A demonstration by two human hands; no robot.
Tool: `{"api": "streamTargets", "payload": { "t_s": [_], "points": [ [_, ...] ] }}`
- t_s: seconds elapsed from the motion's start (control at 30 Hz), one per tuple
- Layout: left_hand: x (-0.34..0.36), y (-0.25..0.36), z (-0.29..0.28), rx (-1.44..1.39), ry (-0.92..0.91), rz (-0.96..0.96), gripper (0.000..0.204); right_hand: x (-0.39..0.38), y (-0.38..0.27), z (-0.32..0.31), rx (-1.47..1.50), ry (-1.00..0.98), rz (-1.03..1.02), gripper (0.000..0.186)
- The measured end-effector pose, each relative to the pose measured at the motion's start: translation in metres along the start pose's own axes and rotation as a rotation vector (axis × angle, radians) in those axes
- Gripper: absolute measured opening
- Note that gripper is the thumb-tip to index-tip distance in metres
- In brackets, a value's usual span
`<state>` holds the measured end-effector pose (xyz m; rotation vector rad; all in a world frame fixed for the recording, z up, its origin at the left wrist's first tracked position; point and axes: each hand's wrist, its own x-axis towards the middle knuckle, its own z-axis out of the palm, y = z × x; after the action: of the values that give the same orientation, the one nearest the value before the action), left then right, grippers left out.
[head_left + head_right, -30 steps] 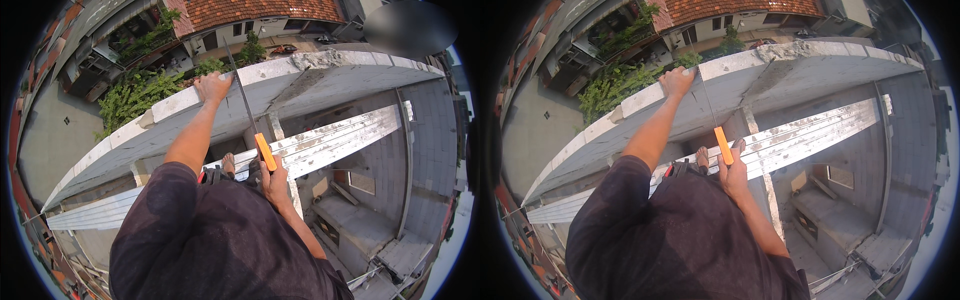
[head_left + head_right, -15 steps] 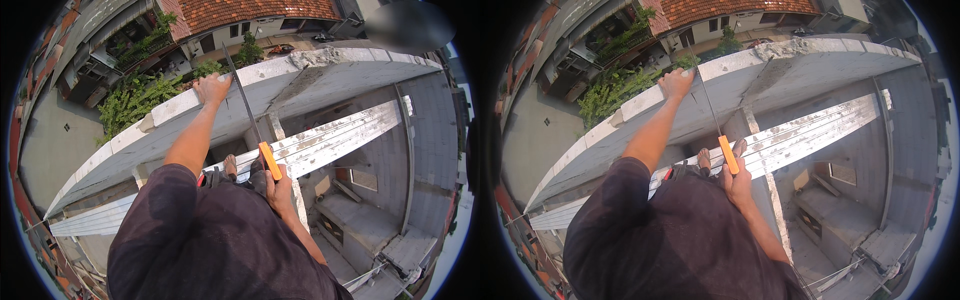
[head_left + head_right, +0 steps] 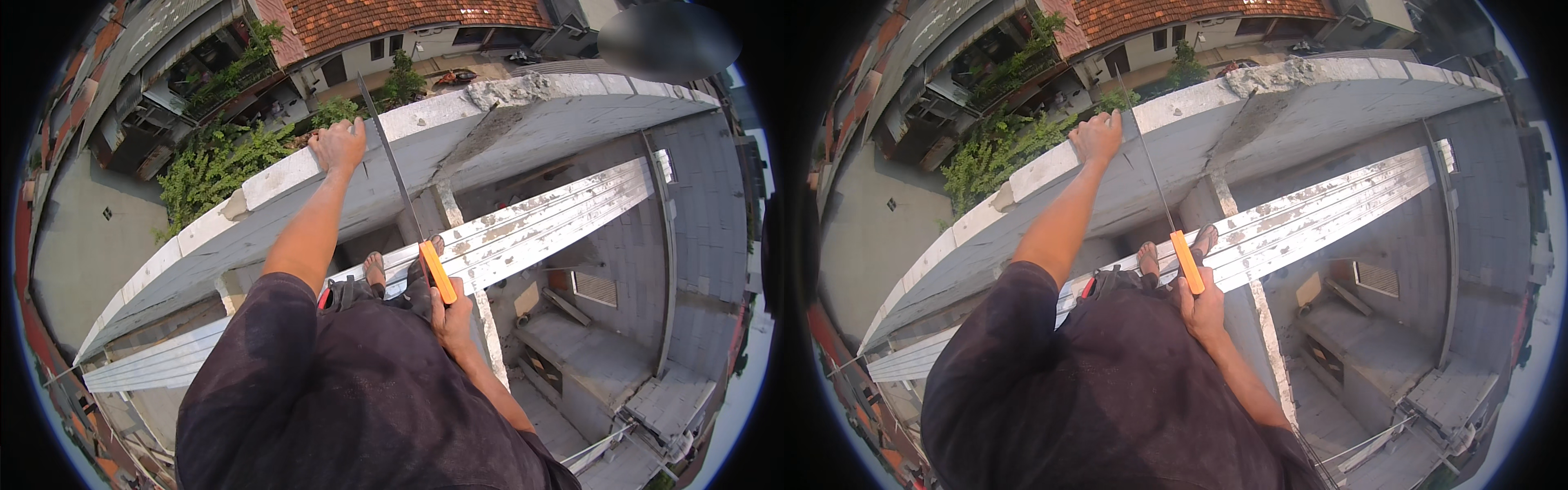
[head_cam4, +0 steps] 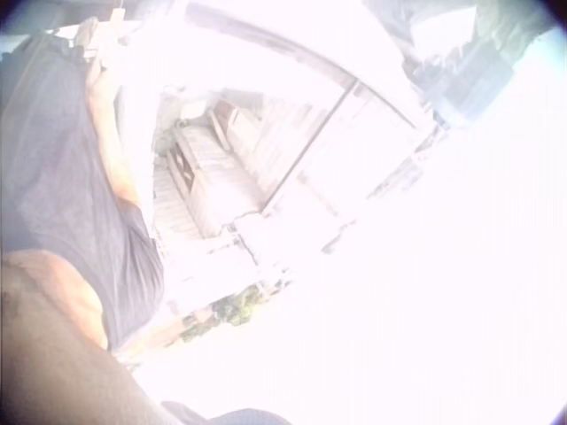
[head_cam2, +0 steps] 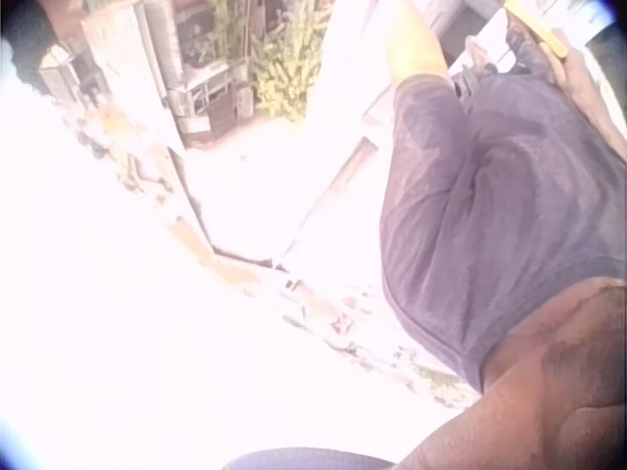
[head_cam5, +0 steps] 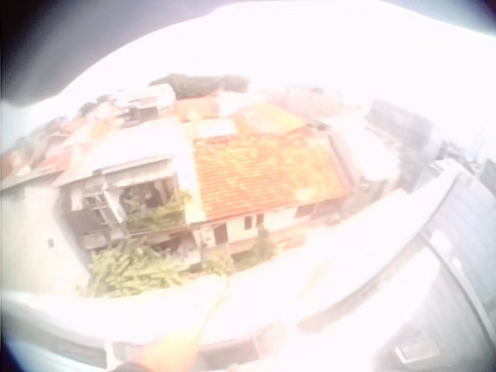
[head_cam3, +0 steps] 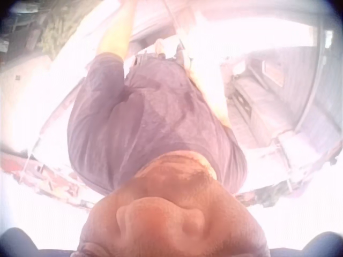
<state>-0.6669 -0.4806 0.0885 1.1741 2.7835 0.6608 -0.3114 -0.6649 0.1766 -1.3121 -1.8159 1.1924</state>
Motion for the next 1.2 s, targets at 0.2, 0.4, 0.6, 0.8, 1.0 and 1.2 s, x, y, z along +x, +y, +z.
{"api": "streamTargets", "payload": {
  "t_s": [0.2,0.4,0.6,0.8,1.0,1.2],
  "points": [
    [-0.004,0.012,-0.006,0.021,-0.065,0.009,0.054,0.086,-0.024,0.035,-0.078,0.023,-0.084,0.024],
    [-0.001,0.006,-0.008,0.018,-0.063,-0.014,0.055,0.005,-0.006,0.0,-0.006,-0.01,0.031,0.019],
    [-0.001,0.006,-0.001,0.041,-0.037,0.021,0.054,0.049,-0.011,0.021,-0.049,0.017,-0.062,0.021],
    [-0.002,0.005,-0.008,0.047,-0.077,0.004,0.053,0.057,-0.011,0.011,-0.098,-0.062,0.017,0.022],
    [-0.002,0.003,-0.007,0.011,-0.085,-0.023,0.053,0.008,0.002,-0.017,-0.028,-0.055,-0.008,0.023],
    [-0.001,0.013,-0.013,0.038,-0.106,-0.01,0.053,0.107,-0.042,0.026,-0.083,-0.042,-0.06,0.026]
  ]
}}
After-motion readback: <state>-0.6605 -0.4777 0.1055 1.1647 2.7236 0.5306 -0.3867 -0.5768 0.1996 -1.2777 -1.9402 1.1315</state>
